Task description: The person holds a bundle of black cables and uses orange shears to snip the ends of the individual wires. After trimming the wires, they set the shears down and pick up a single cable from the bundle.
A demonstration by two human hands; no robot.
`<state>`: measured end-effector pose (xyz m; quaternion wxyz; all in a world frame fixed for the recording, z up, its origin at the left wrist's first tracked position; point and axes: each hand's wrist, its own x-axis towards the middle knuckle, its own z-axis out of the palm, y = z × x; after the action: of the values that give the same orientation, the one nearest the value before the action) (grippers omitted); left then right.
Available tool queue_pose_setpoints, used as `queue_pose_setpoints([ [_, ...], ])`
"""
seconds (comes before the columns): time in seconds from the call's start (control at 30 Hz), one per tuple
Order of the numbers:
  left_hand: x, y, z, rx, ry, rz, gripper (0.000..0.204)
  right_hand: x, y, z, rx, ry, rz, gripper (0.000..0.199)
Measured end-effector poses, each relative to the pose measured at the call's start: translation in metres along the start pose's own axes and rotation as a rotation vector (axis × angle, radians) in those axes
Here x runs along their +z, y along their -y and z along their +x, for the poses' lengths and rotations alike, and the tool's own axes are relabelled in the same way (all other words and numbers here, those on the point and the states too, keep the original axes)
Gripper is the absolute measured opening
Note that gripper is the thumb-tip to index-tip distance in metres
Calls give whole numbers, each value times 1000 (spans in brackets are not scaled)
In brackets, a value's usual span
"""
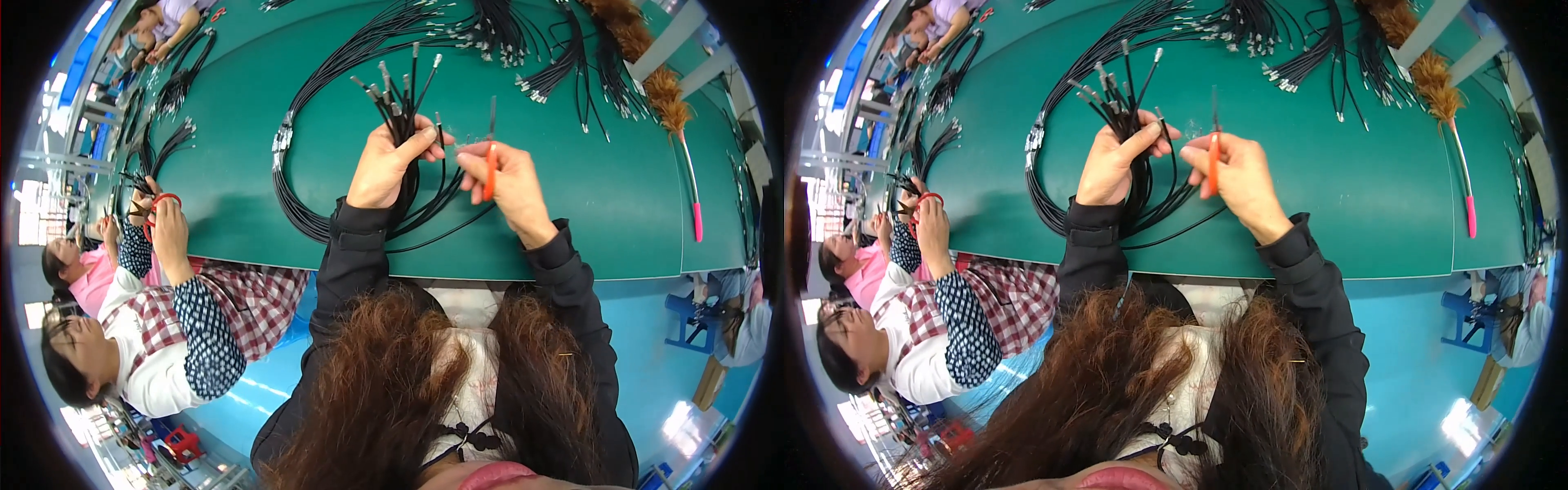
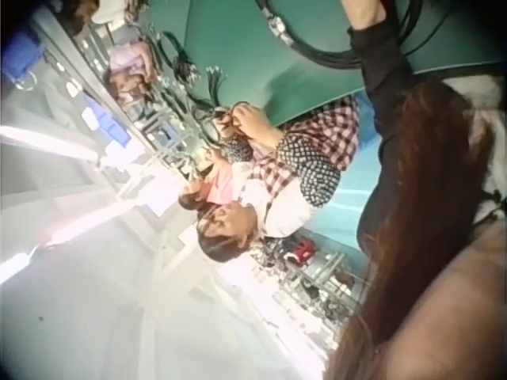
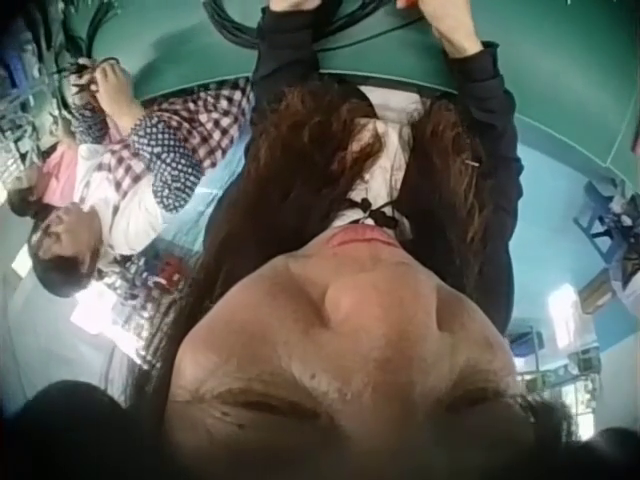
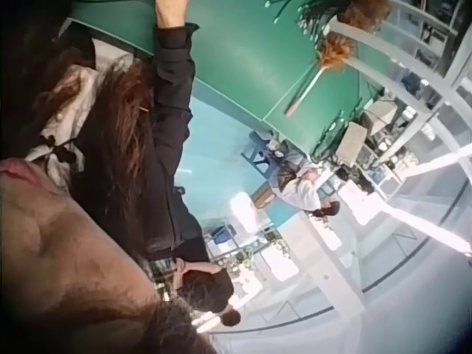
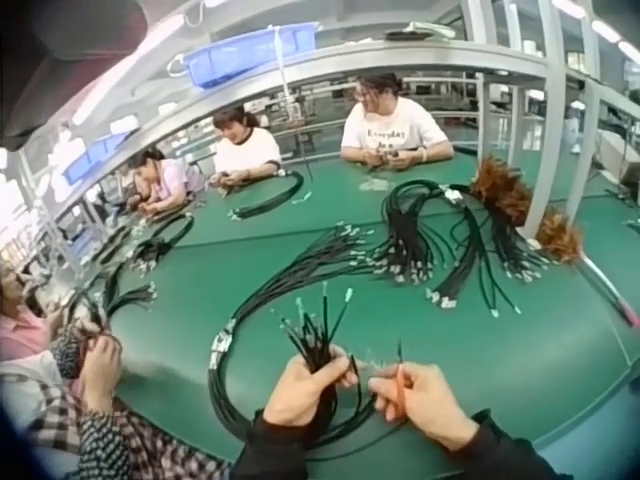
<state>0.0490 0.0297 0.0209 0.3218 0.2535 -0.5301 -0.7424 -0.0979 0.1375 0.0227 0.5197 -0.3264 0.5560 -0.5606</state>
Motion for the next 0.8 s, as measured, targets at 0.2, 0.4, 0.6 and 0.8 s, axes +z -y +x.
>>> queue_pose_setpoints([
  [0.2,3,-2,-3,18,34,30,16,12,-11,6,-89,62,156,16],
  [0.4,13,-13,-4,-28,-101,-15,22,12,-10,-8,-302,-83,-267,16],
  [0.6,15,-9,-2,28,-120,-38,24,2,-5,-12,-308,-151,-422,16],
  [0.8,24,-7,-13,59,-138,84,21,-21,26,0,-283,-224,56,20],
])
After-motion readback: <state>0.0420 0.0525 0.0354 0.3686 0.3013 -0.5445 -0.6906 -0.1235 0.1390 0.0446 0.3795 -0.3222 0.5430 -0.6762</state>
